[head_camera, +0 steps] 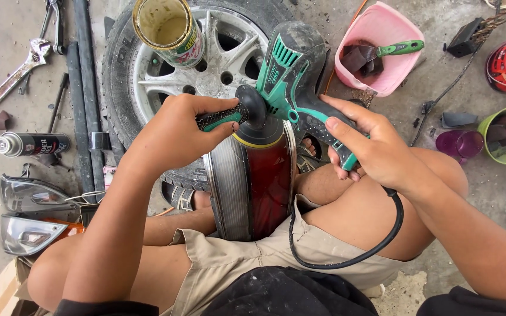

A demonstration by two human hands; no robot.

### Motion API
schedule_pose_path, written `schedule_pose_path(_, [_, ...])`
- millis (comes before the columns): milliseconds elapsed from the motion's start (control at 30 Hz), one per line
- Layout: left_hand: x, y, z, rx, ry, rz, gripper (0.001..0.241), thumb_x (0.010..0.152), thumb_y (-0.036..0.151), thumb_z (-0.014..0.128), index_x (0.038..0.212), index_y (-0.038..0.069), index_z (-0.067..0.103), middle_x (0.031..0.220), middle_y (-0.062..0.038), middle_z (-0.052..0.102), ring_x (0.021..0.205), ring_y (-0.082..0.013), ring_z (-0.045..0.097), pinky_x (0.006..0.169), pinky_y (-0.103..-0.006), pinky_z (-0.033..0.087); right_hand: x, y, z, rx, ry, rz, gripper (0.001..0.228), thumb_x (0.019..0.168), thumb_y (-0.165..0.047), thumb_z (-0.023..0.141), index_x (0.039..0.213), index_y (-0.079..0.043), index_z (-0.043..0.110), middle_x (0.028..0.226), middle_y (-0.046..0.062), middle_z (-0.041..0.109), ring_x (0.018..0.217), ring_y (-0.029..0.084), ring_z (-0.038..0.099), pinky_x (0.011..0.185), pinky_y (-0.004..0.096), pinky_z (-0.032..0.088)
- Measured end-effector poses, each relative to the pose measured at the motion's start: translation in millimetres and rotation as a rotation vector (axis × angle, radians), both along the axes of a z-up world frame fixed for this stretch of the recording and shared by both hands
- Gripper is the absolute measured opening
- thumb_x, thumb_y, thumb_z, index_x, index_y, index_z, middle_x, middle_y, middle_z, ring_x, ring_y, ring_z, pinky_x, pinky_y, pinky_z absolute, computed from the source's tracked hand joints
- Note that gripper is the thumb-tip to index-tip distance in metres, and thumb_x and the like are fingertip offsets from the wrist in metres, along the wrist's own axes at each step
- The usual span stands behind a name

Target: The person uses a green electric polisher to buff the surface of a red and clear car taillight. They hold the taillight steady with one hand while moving the polisher across the lens with the other, working on different sections throughout the clip.

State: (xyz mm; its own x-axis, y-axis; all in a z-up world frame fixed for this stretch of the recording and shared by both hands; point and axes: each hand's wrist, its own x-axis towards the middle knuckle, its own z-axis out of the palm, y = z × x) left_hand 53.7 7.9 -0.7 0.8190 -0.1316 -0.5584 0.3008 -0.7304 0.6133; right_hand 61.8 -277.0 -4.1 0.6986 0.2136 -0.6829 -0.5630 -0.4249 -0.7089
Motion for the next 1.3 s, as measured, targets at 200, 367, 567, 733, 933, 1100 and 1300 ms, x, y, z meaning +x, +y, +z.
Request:
schedule_pose_path(200, [-8.5, 5.8, -0.1, -0.010, -0.004, 0.060, 0.045, 0.090, 0.034, 0.067, 0.133, 0.023, 0.073, 0.103, 0.003, 0.081, 0.048, -0.0133, 0.033, 0.056, -0.0296, 0.038, 12.5, 14.4, 10.6, -0.096, 0.063, 0.042, 0.059, 0.099, -0.036, 0.052, 0.158, -0.031, 0.051, 0.065, 0.015, 0.056, 0.046, 0.023, 0.053, 0.037, 0.029, 0.035])
schedule_pose_path(367, [-26.1, 16.0, -2.2, -0.001, -0.011, 0.114, 0.046, 0.090, 0.035, 0.067, 0.134, 0.023, 0.071, 0.120, 0.003, 0.079, 0.046, -0.0131, 0.033, 0.052, -0.0312, 0.039, 14.8, 21.8, 9.6, -0.060, 0.041, 0.106, 0.057, 0.099, -0.035, 0.052, 0.156, -0.029, 0.053, 0.062, 0.014, 0.053, 0.045, 0.024, 0.051, 0.038, 0.031, 0.037])
schedule_pose_path(567, [-60.6, 15.1, 3.2, -0.007, -0.112, 0.159, 0.046, 0.091, 0.032, 0.068, 0.137, 0.023, 0.072, 0.069, 0.003, 0.070, 0.055, -0.0133, 0.031, 0.054, -0.0313, 0.033, 6.9, 23.4, 17.8, -0.113, 0.076, 0.170, 0.063, 0.097, -0.033, 0.054, 0.160, -0.032, 0.051, 0.064, 0.015, 0.055, 0.050, 0.022, 0.050, 0.045, 0.034, 0.044])
schedule_pose_path(733, [-90.6, 8.8, 5.4, -0.066, -0.155, 0.202, 0.049, 0.092, 0.029, 0.063, 0.138, 0.015, 0.067, 0.130, -0.001, 0.075, 0.058, -0.0109, 0.064, 0.068, -0.0312, 0.051, -8.7, 11.6, 11.4, 0.005, -0.043, 0.242, 0.066, 0.094, -0.025, 0.060, 0.159, -0.020, 0.051, 0.064, 0.011, 0.058, 0.051, 0.020, 0.052, 0.045, 0.033, 0.048])
schedule_pose_path(933, [-109.1, 5.7, 3.3, -0.207, -0.285, 0.126, 0.054, 0.094, 0.037, 0.063, 0.138, 0.007, 0.064, 0.136, -0.011, 0.070, 0.129, -0.0264, 0.065, 0.100, -0.0388, 0.053, -31.0, -9.6, 5.6, 0.018, -0.156, 0.299, 0.064, 0.095, -0.021, 0.057, 0.159, -0.016, 0.047, 0.063, 0.009, 0.060, 0.048, 0.020, 0.056, 0.048, 0.033, 0.051])
schedule_pose_path(1100, [-120.5, -6.2, -1.8, -0.214, -0.366, 0.074, 0.054, 0.092, 0.032, 0.067, 0.140, 0.007, 0.062, 0.129, -0.013, 0.073, 0.119, -0.0284, 0.069, 0.096, -0.0396, 0.052, -56.1, -27.9, 2.6, 0.003, -0.209, 0.268, 0.065, 0.095, -0.018, 0.057, 0.159, -0.014, 0.046, 0.063, 0.008, 0.063, 0.049, 0.018, 0.058, 0.055, 0.030, 0.052])
schedule_pose_path(1300, [-150.9, -27.6, -36.0, -0.102, -0.528, 0.061, 0.045, 0.093, 0.024, 0.069, 0.137, 0.014, 0.065, 0.124, -0.013, 0.072, 0.103, -0.0328, 0.072, 0.084, -0.0441, 0.053, -103.8, -59.2, -24.8, -0.074, -0.288, 0.217, 0.069, 0.089, -0.014, 0.064, 0.156, -0.012, 0.048, 0.072, 0.006, 0.069, 0.054, 0.015, 0.066, 0.060, 0.027, 0.061])
